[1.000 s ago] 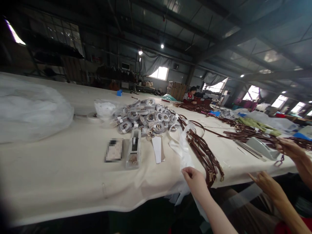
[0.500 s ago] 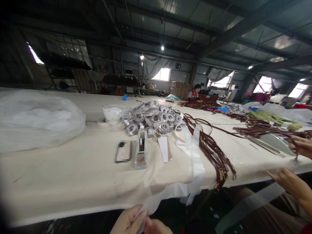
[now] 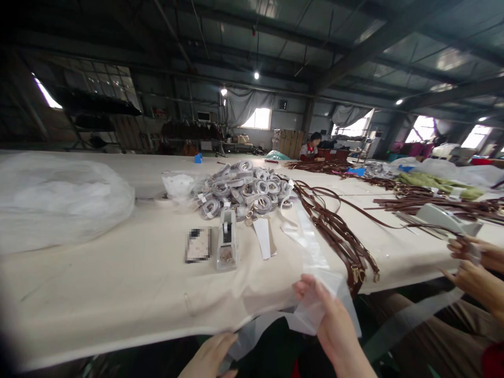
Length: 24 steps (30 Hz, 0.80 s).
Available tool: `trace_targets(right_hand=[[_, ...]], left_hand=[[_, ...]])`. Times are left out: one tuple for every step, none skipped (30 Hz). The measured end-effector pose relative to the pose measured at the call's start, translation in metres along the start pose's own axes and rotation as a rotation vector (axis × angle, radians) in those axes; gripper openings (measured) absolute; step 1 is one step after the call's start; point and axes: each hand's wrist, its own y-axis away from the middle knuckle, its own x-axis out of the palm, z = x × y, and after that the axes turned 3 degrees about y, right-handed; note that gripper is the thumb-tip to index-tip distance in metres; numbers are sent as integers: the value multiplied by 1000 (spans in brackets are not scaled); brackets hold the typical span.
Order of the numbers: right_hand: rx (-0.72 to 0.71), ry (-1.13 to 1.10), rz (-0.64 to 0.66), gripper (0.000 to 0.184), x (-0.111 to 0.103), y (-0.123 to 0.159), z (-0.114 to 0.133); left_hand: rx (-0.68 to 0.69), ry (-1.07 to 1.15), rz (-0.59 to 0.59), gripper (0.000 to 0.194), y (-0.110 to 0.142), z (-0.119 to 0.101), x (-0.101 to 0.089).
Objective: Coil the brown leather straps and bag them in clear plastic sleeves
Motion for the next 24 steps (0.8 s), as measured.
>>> trace_targets(right_hand=[[76, 37, 81, 36, 10, 14, -12], [152, 67, 183, 38, 21, 30, -25], [204, 82, 246, 41, 31, 46, -38], [254, 91, 298, 43, 40, 61, -50], [281, 95, 320, 44, 48, 74, -60], [297, 97, 316, 46, 53, 85, -67], [305, 94, 302, 47, 57, 94, -71], [303, 83, 279, 48, 59, 99, -73], [291, 69, 257, 48, 60, 102, -72], [273, 53, 239, 48, 59, 103, -70], [251, 38, 224, 47, 57, 101, -66], [224, 27, 210, 48, 54, 99, -60], [190, 18, 196, 50, 51, 94, -54], [153, 11, 173, 53, 47, 89, -47], [113, 4, 143, 54, 42, 84, -39], [73, -2, 106, 54, 37, 78, -32], [33, -3, 61, 52, 32, 72, -24], [-6, 4, 14, 49, 28, 66, -17], [-39, 16, -32, 46, 24, 61, -11], [-66, 34, -70, 42, 22, 57, -7], [-80, 56, -94, 39, 20, 54, -4], [-77, 84, -98, 36, 20, 54, -4], [-54, 119, -77, 35, 22, 54, -6], [-8, 168, -24, 35, 25, 57, -9]], left_hand=[[56, 88, -87, 51, 1, -12, -1], [101, 189, -139, 45, 4, -24, -3], [123, 306, -167, 41, 7, -35, -6], [150, 426, -157, 40, 10, -46, -9], [207, 524, -114, 38, 13, -54, -12], [250, 584, -89, 38, 16, -60, -14], [275, 630, -69, 41, 17, -64, -16], [294, 669, -35, 42, 18, -66, -16], [289, 698, 0, 40, 19, -66, -14], [260, 708, 33, 33, 19, -65, -12], [221, 700, 59, 25, 19, -63, -10], [178, 676, 72, 20, 18, -60, -7], [140, 637, 74, 18, 18, -57, -5], [112, 581, 67, 18, 16, -53, -4], [95, 519, 59, 19, 15, -47, -3], [84, 458, 45, 19, 12, -40, -3], [67, 395, 27, 20, 10, -32, -3], [45, 335, 7, 19, 8, -24, -3], [21, 283, -14, 18, 6, -15, -3], [-3, 244, -34, 16, 4, -6, -3], [-25, 216, -51, 13, 2, 0, -3], [-45, 191, -66, 12, 2, 5, -3], [-58, 174, -84, 13, 2, 7, -3], [-64, 161, -107, 17, 2, 6, -4]])
